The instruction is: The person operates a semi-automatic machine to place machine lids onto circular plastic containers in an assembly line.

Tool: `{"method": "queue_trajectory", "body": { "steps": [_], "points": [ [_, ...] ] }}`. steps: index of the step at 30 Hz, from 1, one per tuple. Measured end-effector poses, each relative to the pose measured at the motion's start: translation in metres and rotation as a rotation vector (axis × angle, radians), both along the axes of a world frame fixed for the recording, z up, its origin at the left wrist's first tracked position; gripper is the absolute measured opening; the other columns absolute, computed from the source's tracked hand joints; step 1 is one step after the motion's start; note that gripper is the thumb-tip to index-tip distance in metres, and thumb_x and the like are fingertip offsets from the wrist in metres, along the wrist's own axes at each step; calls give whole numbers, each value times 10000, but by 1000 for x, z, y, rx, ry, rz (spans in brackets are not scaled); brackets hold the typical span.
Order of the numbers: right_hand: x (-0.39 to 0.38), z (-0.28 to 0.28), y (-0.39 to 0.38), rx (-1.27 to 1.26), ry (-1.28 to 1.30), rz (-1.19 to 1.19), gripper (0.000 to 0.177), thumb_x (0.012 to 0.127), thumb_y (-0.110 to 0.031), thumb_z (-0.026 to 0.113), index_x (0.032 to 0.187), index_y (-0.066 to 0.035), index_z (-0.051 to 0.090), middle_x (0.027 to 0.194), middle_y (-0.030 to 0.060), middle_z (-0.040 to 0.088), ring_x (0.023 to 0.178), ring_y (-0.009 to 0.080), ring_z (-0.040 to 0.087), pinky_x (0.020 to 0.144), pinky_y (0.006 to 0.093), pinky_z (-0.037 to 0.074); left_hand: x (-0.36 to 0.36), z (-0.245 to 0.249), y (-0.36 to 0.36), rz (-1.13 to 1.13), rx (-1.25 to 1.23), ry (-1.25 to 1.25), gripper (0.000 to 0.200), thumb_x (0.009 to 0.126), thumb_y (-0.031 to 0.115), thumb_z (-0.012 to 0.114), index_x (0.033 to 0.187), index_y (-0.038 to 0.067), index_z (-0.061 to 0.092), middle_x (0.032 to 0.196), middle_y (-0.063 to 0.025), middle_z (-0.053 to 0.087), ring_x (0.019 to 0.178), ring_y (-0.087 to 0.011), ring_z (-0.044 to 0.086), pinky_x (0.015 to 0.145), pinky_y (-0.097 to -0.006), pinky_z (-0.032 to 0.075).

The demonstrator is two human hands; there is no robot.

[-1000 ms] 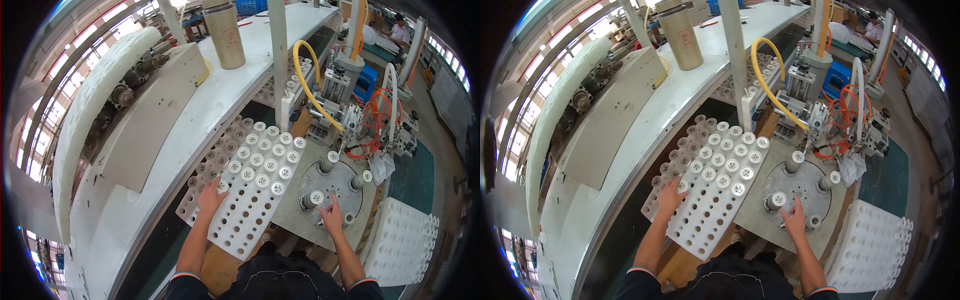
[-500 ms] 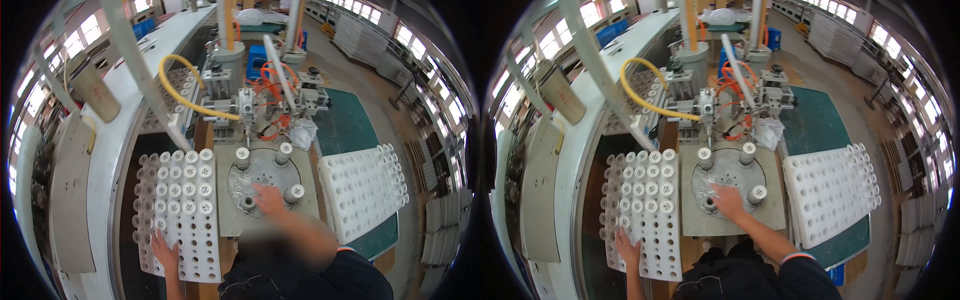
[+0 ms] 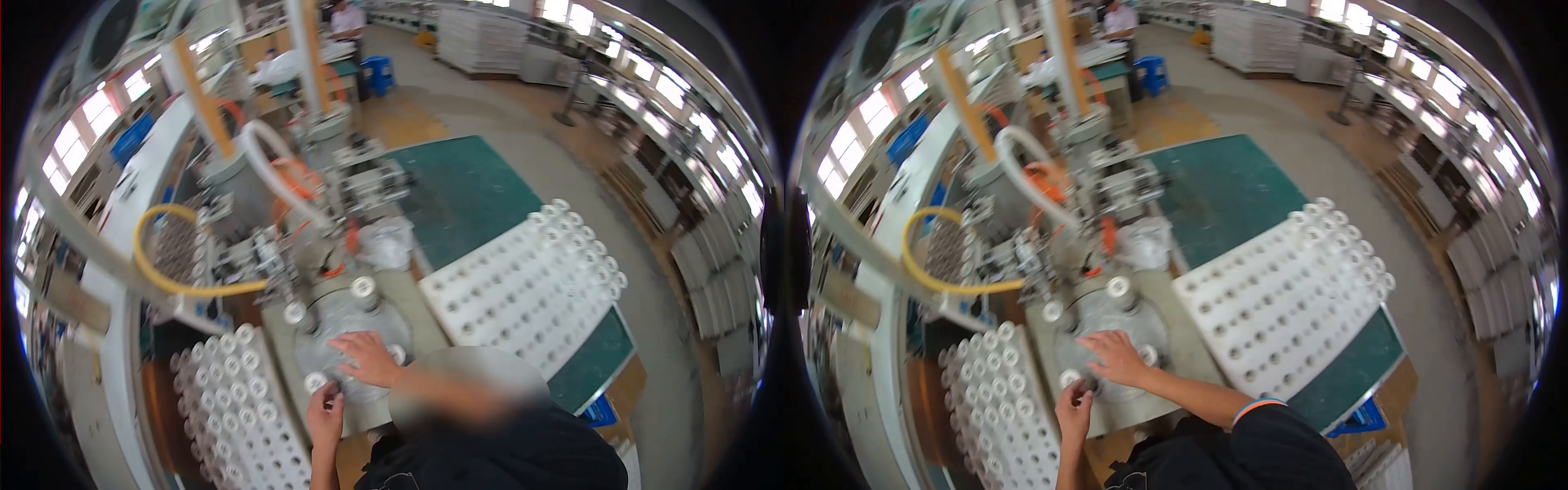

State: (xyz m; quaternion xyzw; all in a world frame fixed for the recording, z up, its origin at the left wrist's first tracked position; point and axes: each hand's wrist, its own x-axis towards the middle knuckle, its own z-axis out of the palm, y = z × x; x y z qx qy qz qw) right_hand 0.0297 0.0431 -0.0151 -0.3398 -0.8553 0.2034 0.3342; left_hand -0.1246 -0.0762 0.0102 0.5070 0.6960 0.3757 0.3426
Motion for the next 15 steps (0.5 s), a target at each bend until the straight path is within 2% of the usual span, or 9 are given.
{"method": "queue_trajectory", "body": {
  "steps": [3, 5, 6, 8, 9, 11, 13, 14, 15],
  "points": [
    [122, 10, 44, 65, 113, -418, 435, 755, -179, 661, 1169, -93, 561, 1104, 111, 578, 1063, 293, 520, 927, 417, 370, 68, -12, 48, -171, 26, 92, 448, 737, 137, 706, 1160, 51, 586, 1070, -151, 607, 939, -254, 603, 783, -360, 493],
    [216, 21, 82, 158, 207, -648, 327, 741, -97, 640, 1066, -74, 607, 1021, 118, 622, 990, 300, 564, 867, 407, 421, 110, -2, 71, -261, 191, 451, 476, 686, 177, 722, 1135, 78, 597, 1098, -146, 581, 1020, -314, 556, 825, -418, 479],
    [265, 21, 99, 215, 137, -794, 339, 740, -93, 636, 1078, -90, 606, 1030, 111, 622, 977, 294, 561, 860, 411, 415, 118, -9, 81, -270, 201, 450, 476, 686, 177, 722, 1135, 78, 597, 1098, -146, 581, 1020, -314, 556, 825, -418, 479],
    [351, 17, 124, 242, 24, -1056, 349, 758, -150, 655, 1103, -142, 603, 1043, 85, 600, 1012, 278, 529, 848, 438, 397, 120, -34, 99, -482, -106, 569, 424, 664, 177, 708, 1071, 95, 621, 1059, -123, 574, 1012, -335, 539, 822, -434, 478],
    [381, 24, 131, 235, -96, -1187, 371, 769, -216, 683, 1121, -128, 608, 1035, 76, 588, 1008, 277, 526, 856, 431, 394, 119, -34, 104, -473, -124, 528, 333, 664, 167, 678, 985, 96, 634, 1017, -108, 574, 981, -335, 541, 805, -435, 480],
    [420, 38, 139, 95, -300, -1261, 504, 770, -367, 676, 1190, -111, 565, 1109, 114, 570, 1047, 311, 512, 881, 441, 403, 121, -16, 106, -487, -123, 543, 300, 671, 172, 668, 960, 98, 636, 1016, -108, 576, 986, -331, 541, 798, -430, 481],
    [446, 17, 158, 122, -461, -1219, 585, 781, -417, 653, 1234, -72, 523, 1141, 146, 561, 1050, 329, 513, 891, 453, 410, 122, 3, 100, -486, -152, 612, 238, 687, 180, 640, 909, 95, 630, 1001, -110, 588, 950, -327, 572, 762, -435, 486],
    [449, 12, 165, 44, -499, -1158, 632, 796, -426, 635, 1275, -45, 476, 1182, 170, 543, 1066, 341, 513, 901, 456, 414, 122, 6, 97, -424, -184, 618, 238, 687, 180, 640, 909, 95, 630, 1001, -110, 588, 950, -327, 572, 762, -435, 486],
    [450, 4, 170, 39, -421, -1103, 640, 811, -415, 622, 1309, -57, 441, 1212, 177, 527, 1084, 350, 511, 914, 448, 412, 122, 4, 96, -378, -241, 572, 260, 687, 182, 641, 933, 98, 624, 996, -114, 592, 925, -329, 586, 753, -440, 488]
  ]
}}
